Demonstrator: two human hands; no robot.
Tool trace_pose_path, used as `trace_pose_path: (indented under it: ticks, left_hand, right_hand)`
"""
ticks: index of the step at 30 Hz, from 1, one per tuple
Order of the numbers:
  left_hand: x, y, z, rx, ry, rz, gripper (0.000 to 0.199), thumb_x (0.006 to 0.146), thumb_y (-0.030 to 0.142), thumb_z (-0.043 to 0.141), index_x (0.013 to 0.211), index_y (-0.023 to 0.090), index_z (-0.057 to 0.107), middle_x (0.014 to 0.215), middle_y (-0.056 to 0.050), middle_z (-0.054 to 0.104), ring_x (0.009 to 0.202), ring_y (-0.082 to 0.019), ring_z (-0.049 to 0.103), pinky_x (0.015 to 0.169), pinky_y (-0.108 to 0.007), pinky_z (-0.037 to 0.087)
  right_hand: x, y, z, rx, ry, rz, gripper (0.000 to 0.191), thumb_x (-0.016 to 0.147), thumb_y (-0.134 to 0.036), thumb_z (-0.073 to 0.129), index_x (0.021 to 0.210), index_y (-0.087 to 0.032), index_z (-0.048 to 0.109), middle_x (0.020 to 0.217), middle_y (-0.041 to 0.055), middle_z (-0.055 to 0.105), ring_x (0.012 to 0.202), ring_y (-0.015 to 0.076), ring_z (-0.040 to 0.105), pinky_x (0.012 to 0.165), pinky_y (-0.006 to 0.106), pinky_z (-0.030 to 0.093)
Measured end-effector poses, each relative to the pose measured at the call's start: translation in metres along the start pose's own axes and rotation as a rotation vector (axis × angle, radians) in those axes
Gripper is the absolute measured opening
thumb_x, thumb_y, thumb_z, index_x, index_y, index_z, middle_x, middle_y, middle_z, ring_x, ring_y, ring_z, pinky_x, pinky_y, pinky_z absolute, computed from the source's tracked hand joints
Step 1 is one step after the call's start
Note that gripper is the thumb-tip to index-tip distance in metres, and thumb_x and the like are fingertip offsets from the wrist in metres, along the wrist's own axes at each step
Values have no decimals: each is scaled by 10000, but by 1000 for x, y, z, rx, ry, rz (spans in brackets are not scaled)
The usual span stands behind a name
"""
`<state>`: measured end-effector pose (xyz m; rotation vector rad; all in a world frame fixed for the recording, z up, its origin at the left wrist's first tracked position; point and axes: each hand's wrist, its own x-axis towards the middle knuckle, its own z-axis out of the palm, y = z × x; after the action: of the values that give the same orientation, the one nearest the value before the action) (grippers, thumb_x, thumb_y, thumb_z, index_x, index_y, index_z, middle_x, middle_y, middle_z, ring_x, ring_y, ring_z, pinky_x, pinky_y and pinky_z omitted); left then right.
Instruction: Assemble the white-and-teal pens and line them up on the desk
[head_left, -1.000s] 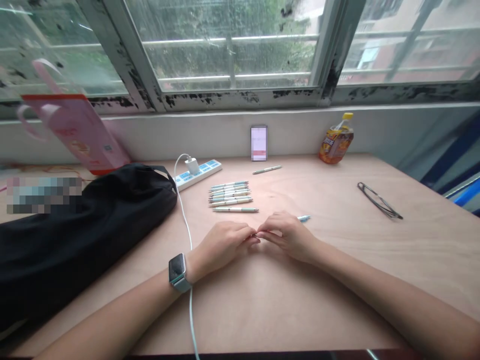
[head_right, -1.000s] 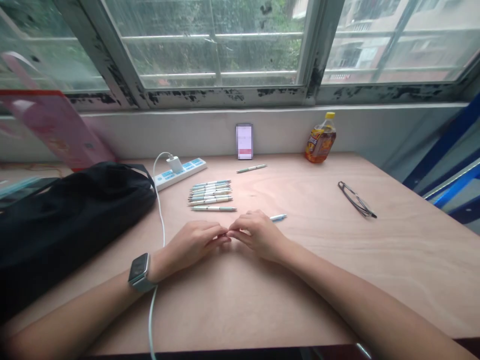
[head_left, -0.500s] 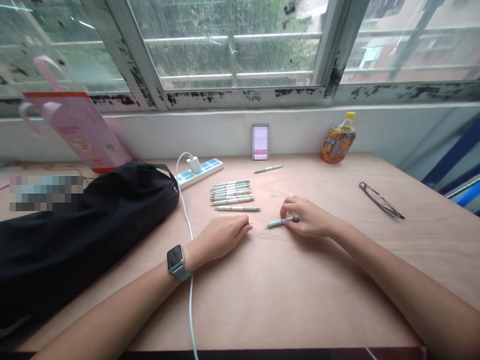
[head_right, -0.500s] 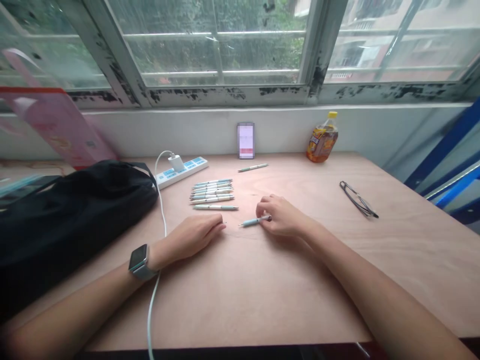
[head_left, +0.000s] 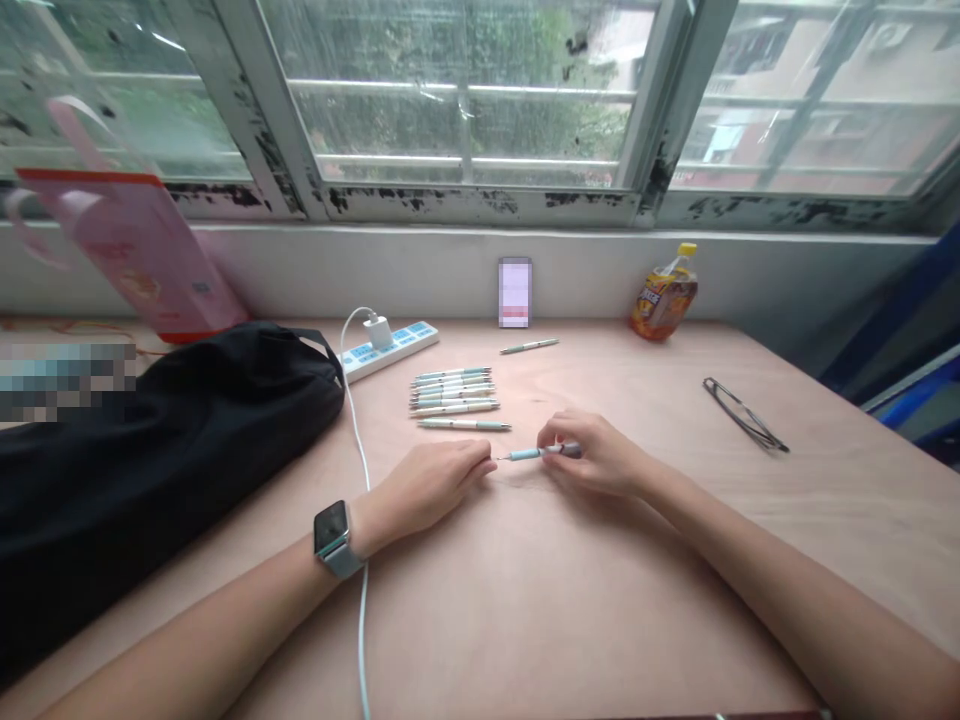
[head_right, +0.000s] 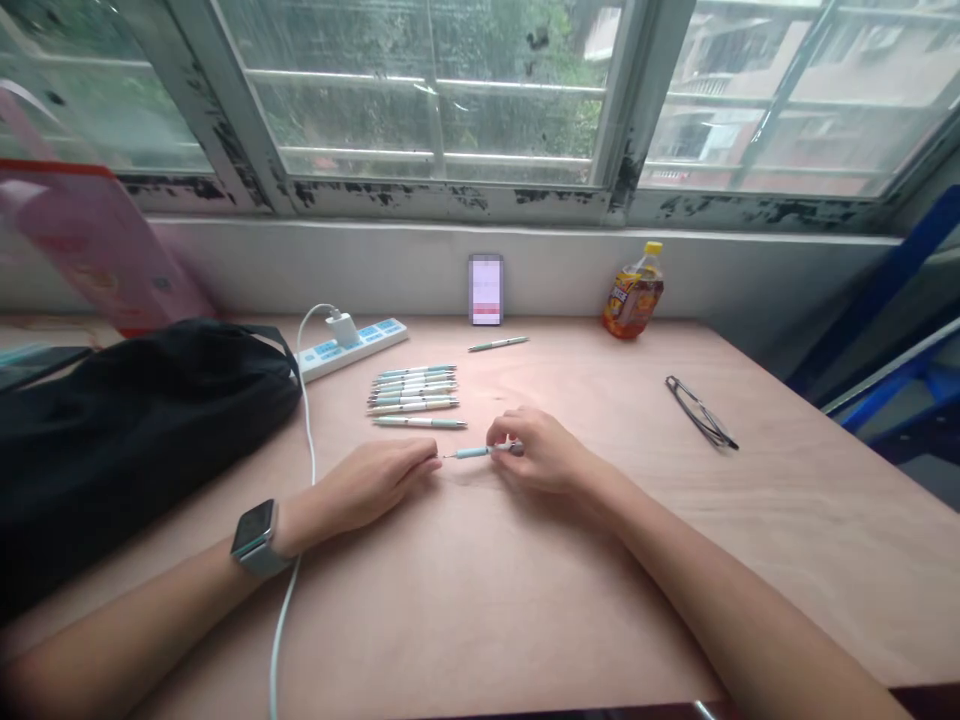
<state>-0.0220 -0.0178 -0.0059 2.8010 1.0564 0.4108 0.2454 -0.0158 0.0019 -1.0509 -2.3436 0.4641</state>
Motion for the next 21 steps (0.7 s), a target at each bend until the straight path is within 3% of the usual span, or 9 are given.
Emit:
trace_pose_path:
  ticks: [21]
  left_hand:
    - [0, 1, -2, -17, -4, -3, 399, 1064, 408, 299, 833, 190, 541, 780, -25, 601, 678, -166, 539, 606, -265, 335]
  right_hand:
    - [0, 0, 3, 1, 2, -22, 84, 836, -140, 602, 832, -175, 678, 840, 52, 673, 775, 157, 599, 699, 261, 448]
